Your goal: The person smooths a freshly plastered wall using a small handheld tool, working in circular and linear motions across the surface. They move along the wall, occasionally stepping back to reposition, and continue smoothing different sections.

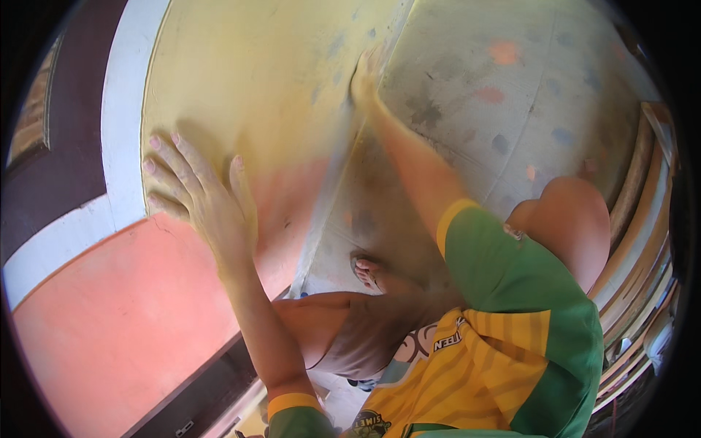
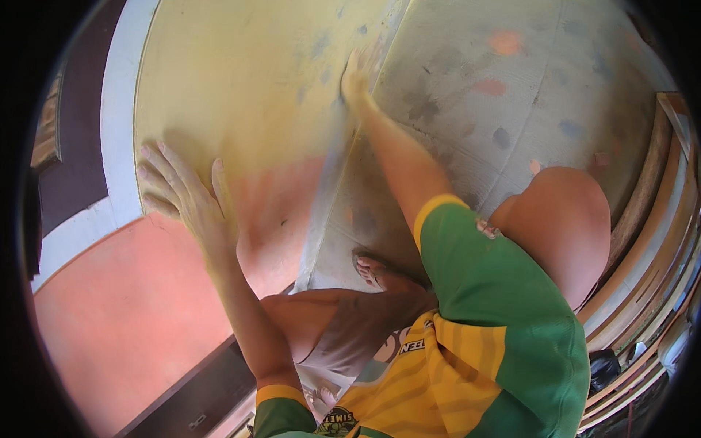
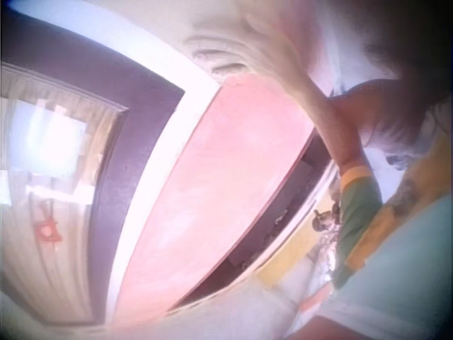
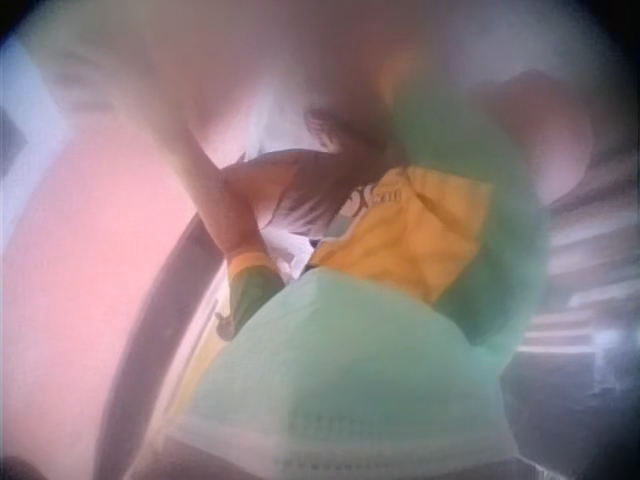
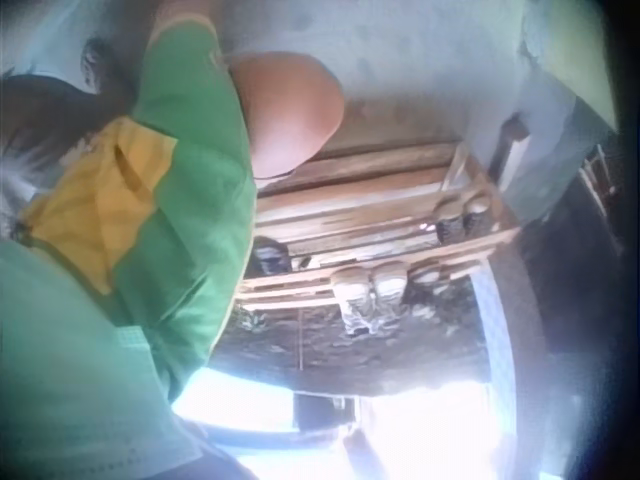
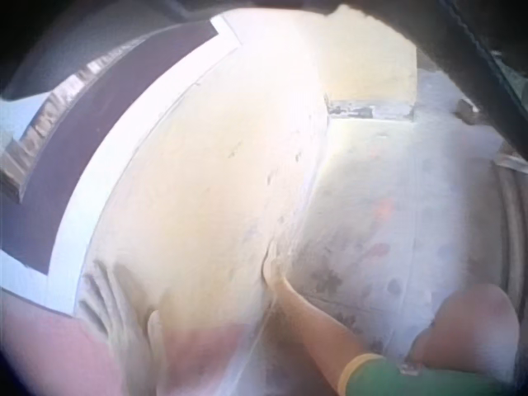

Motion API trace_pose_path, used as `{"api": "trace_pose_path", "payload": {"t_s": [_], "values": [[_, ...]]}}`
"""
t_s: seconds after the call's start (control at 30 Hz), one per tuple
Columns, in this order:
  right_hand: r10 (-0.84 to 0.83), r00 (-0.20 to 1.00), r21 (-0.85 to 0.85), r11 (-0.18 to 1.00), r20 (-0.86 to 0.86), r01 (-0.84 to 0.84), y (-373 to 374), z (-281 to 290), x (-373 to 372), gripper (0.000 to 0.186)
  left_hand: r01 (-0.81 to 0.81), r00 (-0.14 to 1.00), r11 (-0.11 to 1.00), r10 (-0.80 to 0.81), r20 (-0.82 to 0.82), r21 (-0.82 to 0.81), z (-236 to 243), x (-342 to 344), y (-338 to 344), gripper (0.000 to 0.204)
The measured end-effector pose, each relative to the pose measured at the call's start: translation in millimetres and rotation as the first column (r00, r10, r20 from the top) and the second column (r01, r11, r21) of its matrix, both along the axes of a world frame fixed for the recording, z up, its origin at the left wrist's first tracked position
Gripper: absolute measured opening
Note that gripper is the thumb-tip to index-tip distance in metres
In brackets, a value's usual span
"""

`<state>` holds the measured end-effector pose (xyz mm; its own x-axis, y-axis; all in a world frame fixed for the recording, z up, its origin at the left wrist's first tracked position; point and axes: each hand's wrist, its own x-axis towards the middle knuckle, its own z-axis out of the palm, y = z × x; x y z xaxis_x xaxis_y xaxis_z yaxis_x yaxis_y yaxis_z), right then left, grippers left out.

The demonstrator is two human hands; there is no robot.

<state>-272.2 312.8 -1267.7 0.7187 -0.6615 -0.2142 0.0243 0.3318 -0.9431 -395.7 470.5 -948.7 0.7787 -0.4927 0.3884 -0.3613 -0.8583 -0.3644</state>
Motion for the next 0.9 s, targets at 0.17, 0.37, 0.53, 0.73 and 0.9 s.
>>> {"api": "trace_pose_path", "payload": {"t_s": [0.17, 0.37, 0.53, 0.73, 0.9], "values": [[0.235, 0.959, -0.071, 0.966, -0.159, -0.248, 146.5, 80.9, -124.3, 0.080, -0.150, 0.987, 0.984, 0.145, 0.063, 0.091, -5.4, -9.1, 1.6, 0.085], [0.113, 0.993, -0.121, 0.987, 0.045, -0.107, 159.4, 98.8, -114.9, 0.085, -0.108, 0.994, 0.992, 0.106, 0.033, 0.065, -3.0, -7.4, 3.8, 0.087], [0.026, 0.999, 0.072, 0.997, -0.023, -0.025, 121.9, 39.3, -83.8, 0.080, -0.006, 1.000, 1.000, 0.006, -0.029, 0.019, 2.9, -7.9, 2.6, 0.086], [-0.052, 0.999, 0.163, 0.985, -0.005, 0.053, 181.2, 48.0, -106.1, 0.078, 0.029, 0.999, 1.000, -0.029, -0.024, -0.005, -0.9, -6.7, 2.3, 0.085], [0.194, 0.978, -0.385, 0.911, 0.078, -0.150, 152.9, 79.4, -102.1, 0.081, 0.022, 0.997, 0.999, -0.024, -0.068, -0.038, 3.6, -15.3, 10.9, 0.086]]}}
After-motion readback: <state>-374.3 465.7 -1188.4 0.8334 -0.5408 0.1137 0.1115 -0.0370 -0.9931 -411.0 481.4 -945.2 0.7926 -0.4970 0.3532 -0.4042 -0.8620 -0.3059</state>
